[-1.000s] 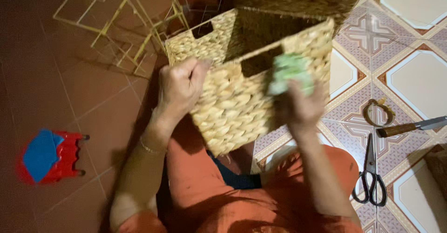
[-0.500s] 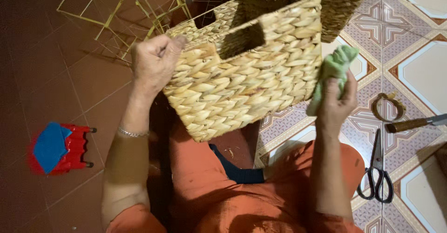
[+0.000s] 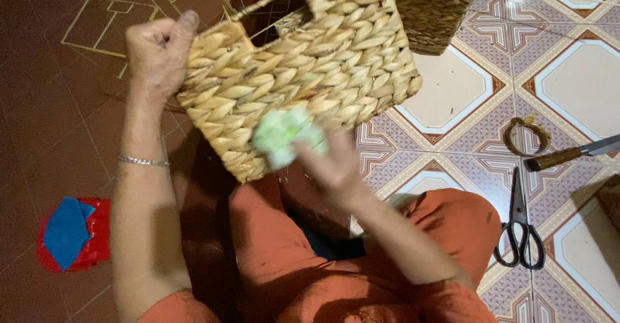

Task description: The person wipes the exterior of a woven basket with a green cloth. They rotate the basket to clean different sides and edges, including the handle area, while sitting on the floor.

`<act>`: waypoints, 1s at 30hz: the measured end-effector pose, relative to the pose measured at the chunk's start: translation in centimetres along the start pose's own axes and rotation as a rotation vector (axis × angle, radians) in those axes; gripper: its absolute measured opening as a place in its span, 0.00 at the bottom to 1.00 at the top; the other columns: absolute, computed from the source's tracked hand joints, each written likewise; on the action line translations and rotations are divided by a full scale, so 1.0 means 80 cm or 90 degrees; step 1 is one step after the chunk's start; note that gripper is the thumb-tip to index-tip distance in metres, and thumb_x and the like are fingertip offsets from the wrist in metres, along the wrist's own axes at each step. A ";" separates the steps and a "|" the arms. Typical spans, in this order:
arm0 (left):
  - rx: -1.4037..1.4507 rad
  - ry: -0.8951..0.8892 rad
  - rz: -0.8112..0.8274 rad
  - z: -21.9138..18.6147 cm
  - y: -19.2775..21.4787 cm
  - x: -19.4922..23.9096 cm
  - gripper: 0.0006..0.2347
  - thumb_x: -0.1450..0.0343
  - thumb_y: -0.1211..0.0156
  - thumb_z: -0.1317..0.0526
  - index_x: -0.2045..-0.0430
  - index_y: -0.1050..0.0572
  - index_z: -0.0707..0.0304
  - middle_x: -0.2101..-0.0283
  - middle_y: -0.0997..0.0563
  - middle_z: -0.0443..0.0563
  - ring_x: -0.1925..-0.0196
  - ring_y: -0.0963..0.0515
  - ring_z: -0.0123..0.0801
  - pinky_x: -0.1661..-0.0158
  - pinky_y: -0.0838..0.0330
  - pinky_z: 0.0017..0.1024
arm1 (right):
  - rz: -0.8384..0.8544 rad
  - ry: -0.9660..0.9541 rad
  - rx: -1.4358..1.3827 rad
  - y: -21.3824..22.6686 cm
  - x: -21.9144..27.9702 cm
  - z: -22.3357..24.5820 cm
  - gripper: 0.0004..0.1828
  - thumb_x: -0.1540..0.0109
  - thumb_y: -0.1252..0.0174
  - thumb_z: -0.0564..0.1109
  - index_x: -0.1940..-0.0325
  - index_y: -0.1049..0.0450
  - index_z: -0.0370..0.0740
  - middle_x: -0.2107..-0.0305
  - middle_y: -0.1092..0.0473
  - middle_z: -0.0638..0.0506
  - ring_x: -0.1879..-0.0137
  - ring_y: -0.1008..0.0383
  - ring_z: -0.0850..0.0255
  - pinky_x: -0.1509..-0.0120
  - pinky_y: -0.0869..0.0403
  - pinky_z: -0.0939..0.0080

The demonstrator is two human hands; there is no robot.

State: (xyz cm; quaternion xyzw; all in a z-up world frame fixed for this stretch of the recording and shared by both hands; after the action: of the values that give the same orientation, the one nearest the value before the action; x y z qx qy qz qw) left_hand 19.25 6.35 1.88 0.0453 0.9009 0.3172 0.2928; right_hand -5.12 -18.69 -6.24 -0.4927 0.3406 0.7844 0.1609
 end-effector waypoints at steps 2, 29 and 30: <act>0.016 0.010 0.011 0.005 0.000 -0.008 0.27 0.18 0.38 0.44 0.87 0.32 0.57 0.83 0.35 0.39 0.81 0.39 0.23 0.76 0.44 0.29 | -0.078 -0.047 0.176 0.023 0.006 -0.072 0.19 0.40 0.30 0.38 0.46 0.22 0.46 0.63 0.29 0.41 0.59 0.27 0.49 0.64 0.28 0.52; 0.098 -0.095 -0.006 0.038 0.007 -0.054 0.25 0.13 0.38 0.58 0.84 0.32 0.66 0.80 0.33 0.37 0.80 0.40 0.19 0.76 0.50 0.24 | 0.083 0.010 -0.044 -0.063 -0.032 0.041 0.20 0.39 0.34 0.37 0.43 0.22 0.45 0.52 0.30 0.33 0.55 0.28 0.49 0.61 0.25 0.58; 0.095 -0.080 -0.009 0.042 0.006 -0.054 0.25 0.14 0.37 0.57 0.84 0.31 0.67 0.81 0.32 0.38 0.80 0.40 0.20 0.76 0.49 0.24 | 0.068 0.002 -0.015 -0.050 -0.023 0.021 0.19 0.41 0.35 0.38 0.44 0.21 0.43 0.52 0.30 0.33 0.54 0.28 0.47 0.60 0.24 0.56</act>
State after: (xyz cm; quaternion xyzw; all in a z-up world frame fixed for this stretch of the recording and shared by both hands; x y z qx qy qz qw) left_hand 24.66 7.43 2.22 0.0807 0.9022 0.2438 0.3467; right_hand -3.04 -14.56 -5.65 -0.4768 0.3571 0.7953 0.1126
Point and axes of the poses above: each hand's wrist, its own x-axis away from the middle knuckle, its own y-axis out of the back of the hand, z = x × y, the point moved 6 cm from there along -x, towards the middle knuckle
